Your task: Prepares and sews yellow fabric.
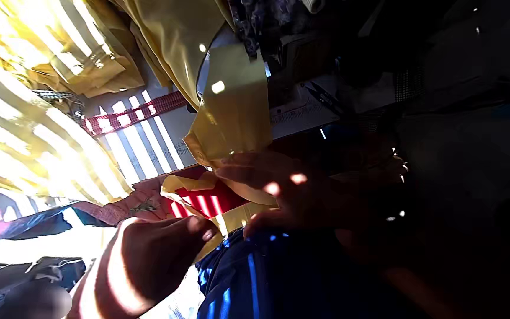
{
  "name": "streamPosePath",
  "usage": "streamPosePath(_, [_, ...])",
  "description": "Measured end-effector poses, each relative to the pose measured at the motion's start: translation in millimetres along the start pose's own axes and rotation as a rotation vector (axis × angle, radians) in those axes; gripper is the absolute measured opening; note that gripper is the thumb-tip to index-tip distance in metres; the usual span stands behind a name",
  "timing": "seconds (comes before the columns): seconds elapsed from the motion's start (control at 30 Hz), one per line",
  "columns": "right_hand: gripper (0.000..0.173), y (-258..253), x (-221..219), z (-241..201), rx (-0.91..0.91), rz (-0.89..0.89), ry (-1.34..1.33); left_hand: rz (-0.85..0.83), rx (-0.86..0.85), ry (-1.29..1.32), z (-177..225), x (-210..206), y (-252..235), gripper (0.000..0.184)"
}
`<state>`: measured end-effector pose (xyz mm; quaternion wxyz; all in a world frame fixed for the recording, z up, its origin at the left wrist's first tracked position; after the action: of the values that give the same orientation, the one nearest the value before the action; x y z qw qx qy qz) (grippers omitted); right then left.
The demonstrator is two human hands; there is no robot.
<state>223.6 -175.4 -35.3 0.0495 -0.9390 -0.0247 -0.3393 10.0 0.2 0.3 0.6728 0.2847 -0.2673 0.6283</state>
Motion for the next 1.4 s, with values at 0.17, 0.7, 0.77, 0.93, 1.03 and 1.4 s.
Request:
streamPosePath(0.17, [0.024,0.0,-7.0,20.5,0.074,0.065,-0.412,-0.239,-0.038,0.136,-25.8,17.7,-39.8,0.037])
streamPosePath(0.7, [0.032,11.0,14.5,54.1,-0.055,0.016,-0.546,-0.445,-0.167,0.225,-39.5,18.4,-110.2,0.031])
streamPosePath(0.77, [0.034,19.4,27.4,56.0,0.055,-0.142,-0.523,-0.508,-0.216,0.418,-41.8,18.7,-92.4,0.042])
streamPosePath(0.93, [0.026,13.7,19.0,26.5,0.295,-0.349,-0.363,-0.607,-0.120,0.687,-16.9,-33.7,-81.9,0.098])
streamPosePath(1.03, [0.022,3.9,23.8,11.3,0.214,-0.518,-0.244,-0.356,-0.092,0.691,-13.7,-75.6,-80.9,0.059])
streamPosePath(1.4, [0.032,53.5,59.8,57.9,0.105,-0.214,-0.356,0.173,0.122,0.480,-77.6,21.0,71.6,0.013])
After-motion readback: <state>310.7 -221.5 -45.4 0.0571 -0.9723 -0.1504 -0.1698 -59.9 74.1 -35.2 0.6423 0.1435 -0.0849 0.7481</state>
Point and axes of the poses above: each hand's wrist, its own y-axis away from the middle knuckle, its own x-axis out of the back of the hand, z = x × y, the point moved 1 cm from there along -y, towards the middle knuckle, and after that the axes turned 6 degrees about -z, right-handed, at the moved point
